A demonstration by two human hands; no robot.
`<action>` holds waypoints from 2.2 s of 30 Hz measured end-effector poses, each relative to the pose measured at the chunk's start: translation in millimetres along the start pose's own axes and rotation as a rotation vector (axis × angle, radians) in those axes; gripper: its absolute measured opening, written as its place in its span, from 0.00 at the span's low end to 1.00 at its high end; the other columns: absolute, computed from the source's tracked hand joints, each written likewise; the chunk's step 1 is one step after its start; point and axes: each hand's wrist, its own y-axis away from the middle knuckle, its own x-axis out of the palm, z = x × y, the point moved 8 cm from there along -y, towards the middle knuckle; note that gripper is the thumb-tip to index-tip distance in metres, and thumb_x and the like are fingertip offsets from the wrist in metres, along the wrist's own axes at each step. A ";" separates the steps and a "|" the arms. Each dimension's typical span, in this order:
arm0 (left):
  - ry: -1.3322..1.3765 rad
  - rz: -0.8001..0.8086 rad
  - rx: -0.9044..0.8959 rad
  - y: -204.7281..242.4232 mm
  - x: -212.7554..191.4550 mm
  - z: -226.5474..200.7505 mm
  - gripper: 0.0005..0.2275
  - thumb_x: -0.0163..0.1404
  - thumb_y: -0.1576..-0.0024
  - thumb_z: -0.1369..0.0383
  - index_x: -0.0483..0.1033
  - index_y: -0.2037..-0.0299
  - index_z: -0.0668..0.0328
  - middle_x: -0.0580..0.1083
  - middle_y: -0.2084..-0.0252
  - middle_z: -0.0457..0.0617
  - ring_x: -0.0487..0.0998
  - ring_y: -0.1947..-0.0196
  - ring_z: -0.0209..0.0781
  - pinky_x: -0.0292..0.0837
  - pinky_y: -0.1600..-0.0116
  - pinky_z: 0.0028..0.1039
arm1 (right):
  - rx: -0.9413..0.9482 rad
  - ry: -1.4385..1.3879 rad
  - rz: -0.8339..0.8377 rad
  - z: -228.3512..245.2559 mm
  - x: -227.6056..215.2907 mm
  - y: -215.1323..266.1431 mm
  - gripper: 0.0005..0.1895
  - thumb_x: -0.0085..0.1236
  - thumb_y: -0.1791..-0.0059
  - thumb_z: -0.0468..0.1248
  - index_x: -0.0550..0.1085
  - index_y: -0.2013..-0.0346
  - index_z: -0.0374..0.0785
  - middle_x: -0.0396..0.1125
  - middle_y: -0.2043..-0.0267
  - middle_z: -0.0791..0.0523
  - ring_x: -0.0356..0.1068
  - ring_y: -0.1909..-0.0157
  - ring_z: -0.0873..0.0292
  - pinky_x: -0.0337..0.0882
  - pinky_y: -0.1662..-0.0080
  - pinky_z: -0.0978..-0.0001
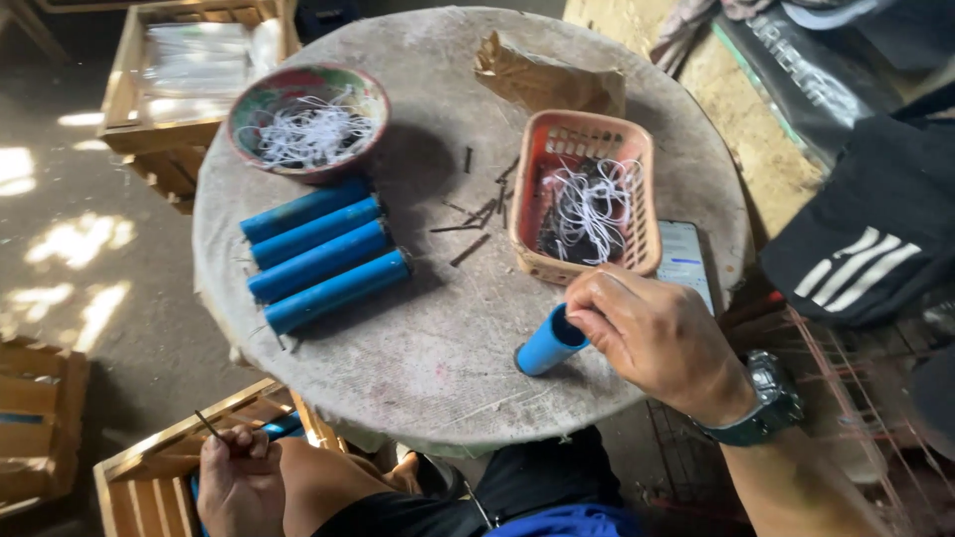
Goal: Manually inserting pre-cut wicks into blue cylindrical candle molds on a workshop table.
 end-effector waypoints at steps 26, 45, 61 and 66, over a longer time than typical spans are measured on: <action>-1.534 1.289 1.402 203.5 419.0 -35.4 0.05 0.37 0.49 0.72 0.68 0.71 0.58 0.61 0.74 0.48 0.61 0.77 0.44 0.53 0.76 0.29 | 0.046 -0.127 -0.043 4.0 -12.7 8.2 0.05 0.42 0.55 0.33 0.66 0.72 0.34 0.65 0.64 0.53 0.67 0.62 0.58 0.67 0.61 0.71; -1.518 1.407 1.249 192.6 434.7 -10.8 0.03 0.38 0.51 0.74 0.65 0.75 0.59 0.60 0.75 0.50 0.60 0.78 0.45 0.54 0.77 0.31 | 0.092 -0.145 -0.128 -16.4 -15.4 22.9 0.05 0.41 0.55 0.34 0.65 0.71 0.35 0.67 0.66 0.55 0.69 0.64 0.58 0.67 0.63 0.70; -1.584 1.420 1.221 193.9 447.4 -6.4 0.05 0.38 0.50 0.72 0.65 0.76 0.56 0.61 0.76 0.49 0.61 0.79 0.45 0.54 0.78 0.31 | 0.107 -0.259 -0.138 -23.8 -14.7 35.0 0.08 0.38 0.55 0.35 0.65 0.72 0.34 0.67 0.66 0.53 0.69 0.63 0.58 0.68 0.59 0.71; -1.574 1.419 1.217 194.4 449.3 -8.8 0.04 0.39 0.49 0.71 0.65 0.76 0.55 0.62 0.75 0.49 0.62 0.79 0.45 0.55 0.77 0.31 | 0.133 -0.268 -0.150 -26.6 -12.3 40.3 0.08 0.39 0.56 0.35 0.66 0.73 0.34 0.67 0.67 0.53 0.70 0.63 0.57 0.69 0.58 0.71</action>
